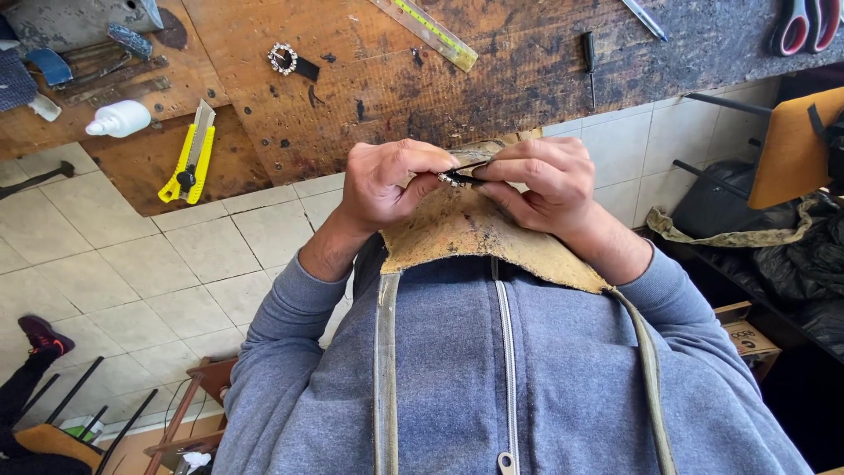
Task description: The person holds a small metal buckle and applies a dark adhesive to it using a small brush. They dip the brush into a can of glue and carefully coat the buckle's surface.
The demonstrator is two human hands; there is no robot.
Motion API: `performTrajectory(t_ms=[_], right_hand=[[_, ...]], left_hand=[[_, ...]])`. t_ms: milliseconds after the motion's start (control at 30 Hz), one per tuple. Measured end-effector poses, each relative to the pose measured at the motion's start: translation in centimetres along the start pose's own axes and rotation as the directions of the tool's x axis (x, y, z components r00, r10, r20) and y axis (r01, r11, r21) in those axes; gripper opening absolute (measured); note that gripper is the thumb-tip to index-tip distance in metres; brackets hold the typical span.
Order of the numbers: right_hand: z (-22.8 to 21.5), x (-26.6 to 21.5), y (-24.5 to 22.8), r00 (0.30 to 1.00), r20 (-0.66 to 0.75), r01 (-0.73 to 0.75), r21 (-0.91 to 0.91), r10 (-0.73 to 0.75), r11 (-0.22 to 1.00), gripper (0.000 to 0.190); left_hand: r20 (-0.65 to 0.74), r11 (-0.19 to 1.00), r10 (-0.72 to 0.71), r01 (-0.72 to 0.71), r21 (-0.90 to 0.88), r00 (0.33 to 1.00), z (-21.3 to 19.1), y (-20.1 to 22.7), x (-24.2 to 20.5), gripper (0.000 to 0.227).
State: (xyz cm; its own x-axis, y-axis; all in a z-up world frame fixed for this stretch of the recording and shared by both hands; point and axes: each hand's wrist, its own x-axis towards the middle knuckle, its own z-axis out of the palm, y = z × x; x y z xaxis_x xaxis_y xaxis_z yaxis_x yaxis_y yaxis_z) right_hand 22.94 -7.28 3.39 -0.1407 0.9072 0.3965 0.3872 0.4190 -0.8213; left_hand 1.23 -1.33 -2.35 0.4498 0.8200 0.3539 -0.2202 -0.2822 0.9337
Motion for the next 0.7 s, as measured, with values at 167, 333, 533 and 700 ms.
performTrajectory(t_ms=[167,333,533,700], right_hand=[[-0.16,0.05,-0.45,0.993,0.007,-0.116,-0.004,0.116,0.993,0.008],[-0.23,-0.28,-0.36,0.986,0.004,-0.169,0.031,0.169,0.985,0.006],[-0.06,-0.67,-0.02,0.975,-0.019,-0.222,0.035,0.223,0.974,0.005],[-0.18,-0.43,-0.17,0.966,-0.038,-0.253,0.039,0.254,0.967,0.007]], left_hand=[[-0.006,0.984,-0.13,0.128,-0.126,0.992,0.3,0.2,-0.08,0.014],[-0.002,0.973,-0.188,0.186,-0.136,0.982,0.35,0.12,-0.37,0.013],[-0.008,0.962,-0.23,0.226,-0.153,0.973,0.55,0.47,0.09,0.011],[-0.01,0.928,-0.281,0.269,-0.257,0.96,1.01,-0.22,-0.11,0.011]])
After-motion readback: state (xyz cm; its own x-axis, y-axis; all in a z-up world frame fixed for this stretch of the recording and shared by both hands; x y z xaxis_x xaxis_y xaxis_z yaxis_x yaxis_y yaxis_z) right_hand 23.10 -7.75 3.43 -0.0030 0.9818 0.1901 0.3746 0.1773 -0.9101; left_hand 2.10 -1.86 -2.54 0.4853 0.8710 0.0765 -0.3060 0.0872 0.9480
